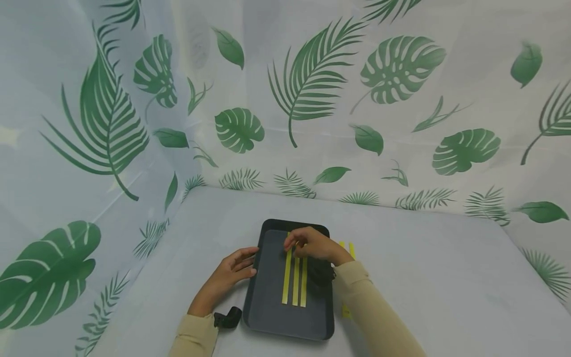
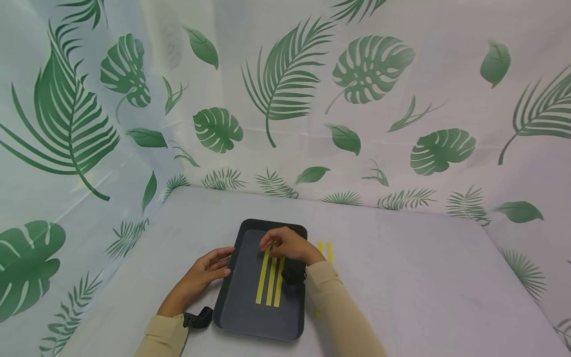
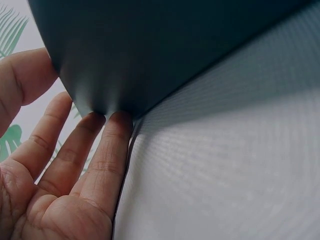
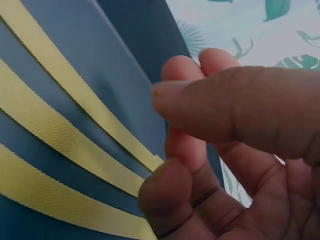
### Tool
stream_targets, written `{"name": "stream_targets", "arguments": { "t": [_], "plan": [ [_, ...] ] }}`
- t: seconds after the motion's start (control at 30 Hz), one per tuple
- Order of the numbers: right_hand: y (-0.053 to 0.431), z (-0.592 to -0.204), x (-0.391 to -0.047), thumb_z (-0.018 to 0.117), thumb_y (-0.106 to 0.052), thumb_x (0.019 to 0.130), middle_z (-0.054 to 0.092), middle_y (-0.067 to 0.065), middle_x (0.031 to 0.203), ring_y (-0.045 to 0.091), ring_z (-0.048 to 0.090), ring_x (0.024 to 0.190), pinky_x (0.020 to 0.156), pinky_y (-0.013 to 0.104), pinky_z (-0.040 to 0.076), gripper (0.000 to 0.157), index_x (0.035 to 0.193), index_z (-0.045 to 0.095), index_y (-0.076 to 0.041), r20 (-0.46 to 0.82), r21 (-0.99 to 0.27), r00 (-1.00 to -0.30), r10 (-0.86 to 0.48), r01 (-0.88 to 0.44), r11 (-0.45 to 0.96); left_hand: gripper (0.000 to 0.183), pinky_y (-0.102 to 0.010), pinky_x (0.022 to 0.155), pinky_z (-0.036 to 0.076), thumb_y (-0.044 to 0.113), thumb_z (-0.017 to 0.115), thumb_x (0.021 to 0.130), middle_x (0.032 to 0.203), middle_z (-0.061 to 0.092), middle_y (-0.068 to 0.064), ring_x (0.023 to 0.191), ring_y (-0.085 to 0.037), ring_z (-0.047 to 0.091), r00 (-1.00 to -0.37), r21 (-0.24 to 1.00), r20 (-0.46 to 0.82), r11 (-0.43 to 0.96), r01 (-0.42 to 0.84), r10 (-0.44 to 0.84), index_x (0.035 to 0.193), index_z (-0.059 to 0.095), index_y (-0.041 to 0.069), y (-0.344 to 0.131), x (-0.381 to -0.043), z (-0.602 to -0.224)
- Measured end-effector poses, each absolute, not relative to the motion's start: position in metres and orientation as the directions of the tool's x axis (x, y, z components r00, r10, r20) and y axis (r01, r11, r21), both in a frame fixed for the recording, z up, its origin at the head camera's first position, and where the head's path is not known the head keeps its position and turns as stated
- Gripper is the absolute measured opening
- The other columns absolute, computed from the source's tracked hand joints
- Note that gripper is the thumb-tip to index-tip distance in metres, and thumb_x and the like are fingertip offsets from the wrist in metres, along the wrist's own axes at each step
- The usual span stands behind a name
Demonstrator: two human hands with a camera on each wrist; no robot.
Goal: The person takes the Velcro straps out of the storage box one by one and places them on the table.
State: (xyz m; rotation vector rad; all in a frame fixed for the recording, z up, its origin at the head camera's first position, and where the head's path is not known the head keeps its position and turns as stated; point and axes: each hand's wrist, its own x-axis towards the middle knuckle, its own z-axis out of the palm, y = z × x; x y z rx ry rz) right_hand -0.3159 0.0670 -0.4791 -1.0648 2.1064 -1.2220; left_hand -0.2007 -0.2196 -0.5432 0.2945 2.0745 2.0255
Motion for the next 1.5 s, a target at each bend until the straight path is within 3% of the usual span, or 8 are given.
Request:
{"name": "stream_targets", "arguments": {
  "t": [0.2,0.63,0.87,1.23,1.5],
  "plan": [
    [0.061,-0.483,-0.321,0.066,0.014,0.093,0.076,0.026,0.112,0.025,0.07,0.093,0.075,0.03,0.054,0.022,0.114,0.072,0.01,-0.061,-0.871,-0.557,-0.828,-0.375,0.316,0.063,-0.033,0.113,0.049,0.01,0.069,0.106,0.168,0.038,-0.03,0.154,-0.049,0.038,-0.955,0.999,-0.032,0.025,-0.026,0.294,0.161,0.042,-0.006,-0.22,-0.2,-0.542],
    [0.053,-0.493,-0.329,0.064,0.022,0.086,0.077,0.022,0.103,0.02,0.074,0.095,0.077,0.027,0.055,0.026,0.108,0.072,0.012,-0.082,-0.87,-0.529,-0.845,-0.375,0.319,0.063,-0.029,0.11,0.05,0.008,0.068,0.106,0.167,0.038,-0.032,0.154,-0.05,0.039,-0.953,1.0,-0.016,0.005,-0.015,0.304,0.16,0.04,-0.009,-0.22,-0.202,-0.543],
    [0.048,-0.495,-0.328,0.062,0.026,0.083,0.077,0.017,0.1,0.013,0.072,0.092,0.076,0.025,0.054,0.029,0.106,0.072,0.011,-0.118,-0.861,-0.54,-0.834,-0.363,0.357,0.063,-0.026,0.107,0.051,0.007,0.067,0.106,0.167,0.036,-0.033,0.154,-0.052,0.037,-0.949,1.0,-0.011,-0.011,-0.016,0.316,0.16,0.039,-0.01,-0.221,-0.203,-0.545],
    [0.044,-0.494,-0.329,0.067,0.025,0.084,0.076,0.007,0.093,0.009,0.069,0.087,0.076,0.026,0.056,0.028,0.099,0.074,0.002,-0.079,-0.783,-0.556,-0.827,-0.479,0.397,0.064,-0.026,0.107,0.052,0.008,0.068,0.106,0.167,0.036,-0.034,0.154,-0.052,0.036,-0.947,1.0,-0.007,-0.025,-0.016,0.321,0.16,0.039,-0.011,-0.221,-0.204,-0.545],
    [0.043,-0.498,-0.328,0.069,0.023,0.086,0.072,0.002,0.088,0.006,0.063,0.082,0.073,0.025,0.053,0.025,0.095,0.072,0.0,-0.055,-0.79,-0.564,-0.824,-0.48,0.382,0.065,-0.027,0.107,0.052,0.009,0.068,0.106,0.167,0.036,-0.033,0.154,-0.052,0.036,-0.948,1.0,-0.012,-0.019,-0.019,0.318,0.161,0.039,-0.01,-0.222,-0.204,-0.546]
  ]
}}
